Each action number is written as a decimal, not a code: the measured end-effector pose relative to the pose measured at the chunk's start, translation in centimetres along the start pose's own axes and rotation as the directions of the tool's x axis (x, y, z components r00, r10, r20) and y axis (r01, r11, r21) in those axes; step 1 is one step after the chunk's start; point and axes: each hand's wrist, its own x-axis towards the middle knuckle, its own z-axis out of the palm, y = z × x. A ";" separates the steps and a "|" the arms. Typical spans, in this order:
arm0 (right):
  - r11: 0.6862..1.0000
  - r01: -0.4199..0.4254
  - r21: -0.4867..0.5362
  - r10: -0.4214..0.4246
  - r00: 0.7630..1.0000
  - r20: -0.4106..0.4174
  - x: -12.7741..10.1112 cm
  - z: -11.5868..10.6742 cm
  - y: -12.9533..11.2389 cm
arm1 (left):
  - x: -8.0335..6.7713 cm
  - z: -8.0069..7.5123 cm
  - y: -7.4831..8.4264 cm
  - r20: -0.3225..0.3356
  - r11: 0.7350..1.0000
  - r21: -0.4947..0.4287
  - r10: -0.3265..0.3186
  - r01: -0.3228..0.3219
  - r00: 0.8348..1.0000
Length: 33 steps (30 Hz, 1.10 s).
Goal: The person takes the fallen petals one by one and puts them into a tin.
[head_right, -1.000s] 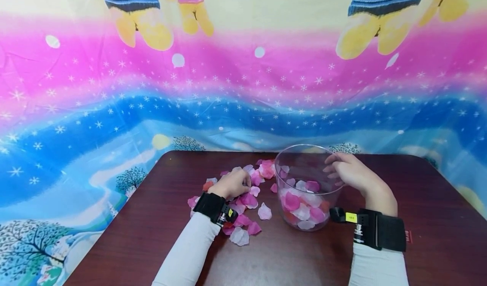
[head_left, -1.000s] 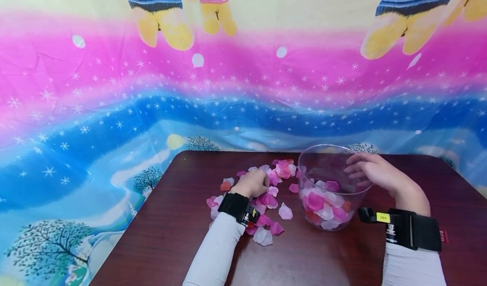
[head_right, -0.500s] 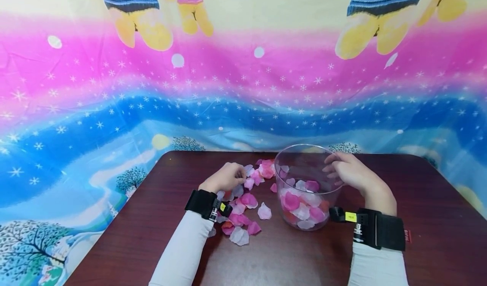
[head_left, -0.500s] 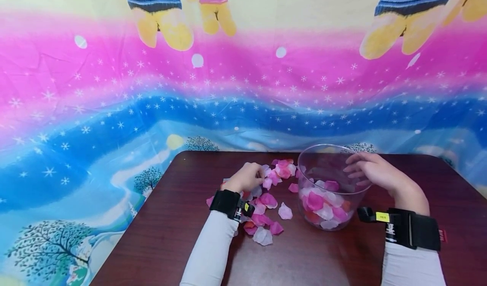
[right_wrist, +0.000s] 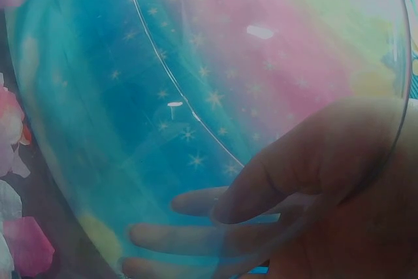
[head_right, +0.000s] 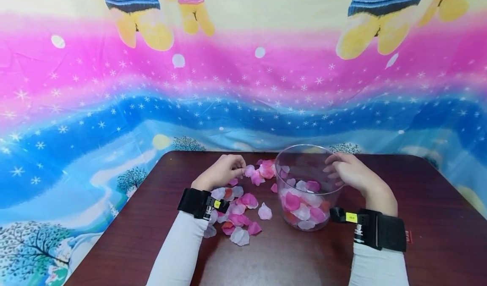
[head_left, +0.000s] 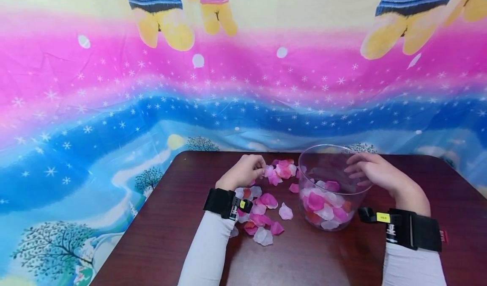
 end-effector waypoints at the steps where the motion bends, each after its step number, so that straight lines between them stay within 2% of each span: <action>1: 1.000 0.001 0.000 -0.001 1.000 0.001 0.0 0.0 0.0 | -0.1 -0.2 0.3 -0.010 1.000 -0.005 0.015 -0.015 1.000; 8: 1.000 -0.001 -0.002 0.001 1.000 -0.003 0.0 0.0 0.1 | -0.9 -1.5 3.3 -0.080 0.989 -0.028 0.140 -0.142 0.987; 13: 1.000 0.003 -0.008 -0.003 1.000 -0.006 0.0 0.0 0.1 | -1.4 -2.2 5.5 -0.131 0.966 -0.024 0.251 -0.256 0.959; 16: 1.000 0.004 -0.008 -0.004 1.000 -0.010 0.0 0.0 0.1 | -1.7 -2.3 6.7 -0.144 0.956 -0.011 0.287 -0.292 0.947; 20: 1.000 0.008 -0.008 -0.008 1.000 -0.009 -0.1 0.0 0.1 | -2.0 -2.0 8.1 -0.132 0.946 0.003 0.322 -0.325 0.937; 24: 1.000 0.010 -0.005 -0.010 1.000 -0.009 -0.1 0.0 0.0 | -1.8 -1.3 9.1 -0.077 0.934 0.039 0.357 -0.355 0.931; 26: 1.000 0.011 -0.006 -0.011 1.000 -0.008 -0.1 0.0 0.0 | -1.6 -1.0 9.0 -0.031 0.941 0.065 0.336 -0.333 0.942; 28: 1.000 0.010 -0.007 -0.010 1.000 -0.006 0.0 -0.1 0.1 | -1.6 -0.7 8.5 0.020 0.959 0.105 0.263 -0.264 0.965; 30: 1.000 0.008 -0.005 -0.008 1.000 -0.004 0.0 -0.1 0.1 | -1.5 -0.3 7.7 0.081 0.976 0.137 0.158 -0.168 0.984; 31: 1.000 0.006 -0.005 -0.006 1.000 -0.002 0.0 -0.1 0.1 | -1.4 0.0 7.2 0.114 0.981 0.156 0.100 -0.117 0.988; 33: 1.000 0.005 -0.004 -0.005 1.000 -0.001 0.0 0.0 0.0 | -1.2 0.8 6.3 0.168 0.981 0.190 -0.011 -0.022 0.986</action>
